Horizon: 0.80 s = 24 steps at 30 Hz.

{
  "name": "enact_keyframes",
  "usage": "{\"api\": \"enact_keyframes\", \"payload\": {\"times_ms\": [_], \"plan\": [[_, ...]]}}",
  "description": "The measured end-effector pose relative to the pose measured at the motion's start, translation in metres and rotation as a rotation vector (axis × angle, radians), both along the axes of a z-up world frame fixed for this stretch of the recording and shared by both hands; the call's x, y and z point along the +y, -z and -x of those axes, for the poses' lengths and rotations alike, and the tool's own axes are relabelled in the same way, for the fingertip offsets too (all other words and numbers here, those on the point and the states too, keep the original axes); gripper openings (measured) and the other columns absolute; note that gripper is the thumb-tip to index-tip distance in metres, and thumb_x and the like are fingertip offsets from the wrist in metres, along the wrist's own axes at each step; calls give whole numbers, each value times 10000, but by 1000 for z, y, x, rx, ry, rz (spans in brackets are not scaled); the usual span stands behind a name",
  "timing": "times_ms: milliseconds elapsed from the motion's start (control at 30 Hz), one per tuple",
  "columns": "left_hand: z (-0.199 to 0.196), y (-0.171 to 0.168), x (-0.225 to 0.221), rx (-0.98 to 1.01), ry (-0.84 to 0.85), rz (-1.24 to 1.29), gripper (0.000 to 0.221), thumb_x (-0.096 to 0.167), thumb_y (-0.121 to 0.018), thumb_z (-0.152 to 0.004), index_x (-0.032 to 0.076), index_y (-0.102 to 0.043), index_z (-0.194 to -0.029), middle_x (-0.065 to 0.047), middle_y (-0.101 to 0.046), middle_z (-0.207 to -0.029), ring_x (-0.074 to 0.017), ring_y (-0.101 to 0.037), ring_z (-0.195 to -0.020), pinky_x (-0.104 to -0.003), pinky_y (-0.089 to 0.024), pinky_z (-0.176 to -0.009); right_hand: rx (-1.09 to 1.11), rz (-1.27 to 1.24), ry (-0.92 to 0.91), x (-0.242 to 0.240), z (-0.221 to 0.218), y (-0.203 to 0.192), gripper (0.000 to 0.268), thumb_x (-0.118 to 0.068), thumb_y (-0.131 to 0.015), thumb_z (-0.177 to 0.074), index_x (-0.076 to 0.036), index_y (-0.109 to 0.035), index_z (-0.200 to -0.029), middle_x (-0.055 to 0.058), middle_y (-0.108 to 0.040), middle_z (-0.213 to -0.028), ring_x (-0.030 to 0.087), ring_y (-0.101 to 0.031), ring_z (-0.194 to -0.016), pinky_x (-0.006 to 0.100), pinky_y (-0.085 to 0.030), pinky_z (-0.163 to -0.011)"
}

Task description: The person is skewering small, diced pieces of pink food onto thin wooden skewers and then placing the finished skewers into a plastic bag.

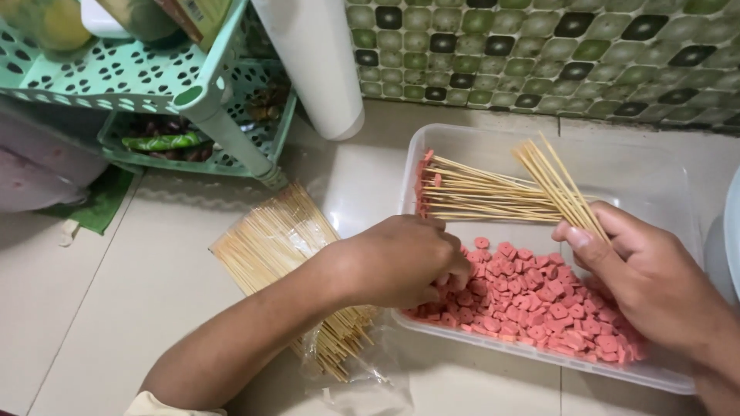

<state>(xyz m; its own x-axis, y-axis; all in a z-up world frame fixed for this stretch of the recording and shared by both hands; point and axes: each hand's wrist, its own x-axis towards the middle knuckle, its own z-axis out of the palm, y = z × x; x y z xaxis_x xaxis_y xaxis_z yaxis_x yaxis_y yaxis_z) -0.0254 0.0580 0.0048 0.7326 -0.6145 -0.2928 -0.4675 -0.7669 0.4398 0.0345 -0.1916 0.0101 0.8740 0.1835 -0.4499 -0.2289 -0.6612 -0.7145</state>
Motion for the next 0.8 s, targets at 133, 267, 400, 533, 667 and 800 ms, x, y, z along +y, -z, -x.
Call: {"api": "enact_keyframes", "payload": {"times_ms": [133, 267, 400, 533, 667, 800], "plan": [[0, 0, -1, 26, -12, -59, 311, 4, -682, -852, 166, -765, -1104, 11, -785, -936, -207, -692, -879, -390, -558, -677, -17, -8, -5, 3, 1, -1, 338, -221, -537, -1050, -15, -762, -1196, 115, -752, -1014, 205, -603, -857, 383, -576, -828], [-3, 12, -1, -36, 6, -52, 263, -2, -645, -848, 167, -781, -996, -2, -776, -908, -241, -674, -912, -427, -550, -707, -8, 38, 13, 8, 3, -8, 337, -206, -529, -1026, -42, -735, -1237, 56, -776, -1218, 157, -659, -1096, 369, -591, -914], [-4, 14, -2, -46, 11, -91, 137, 107, -709, -879, 200, -760, -965, 9, -748, -915, -235, -626, -920, -408, -526, -691, -77, -56, -47, -13, -4, 17, 336, -239, -547, -1060, -60, -789, -1210, 115, -453, -745, 204, -526, -717, 369, -611, -748], [-3, 17, -2, -118, 21, -48, 89, 108, -728, -866, 185, -697, -898, -5, -711, -890, -242, -629, -916, -403, -527, -713, -118, -224, -100, -26, -9, 32, 310, -212, -519, -1080, -26, -764, -1122, 89, -398, -678, 223, -397, -512, 350, -352, -462], [-2, 5, -10, -153, -43, 208, 90, 237, -717, -928, 177, -653, -950, -13, -656, -940, -232, -665, -812, -405, -513, -605, -91, -269, -96, -20, -5, 25, 327, -187, -507, -1070, 3, -761, -1151, 88, -371, -629, 232, -376, -503, 365, -305, -452], [6, 4, -20, -311, -86, 743, 66, 147, -697, -982, 173, -642, -1006, 3, -708, -958, -132, -697, -869, -226, -666, -709, -101, -318, -52, -18, -1, 23, 327, -193, -538, -1047, 4, -774, -1159, 76, -330, -578, 198, -311, -450, 353, -249, -419]]}}
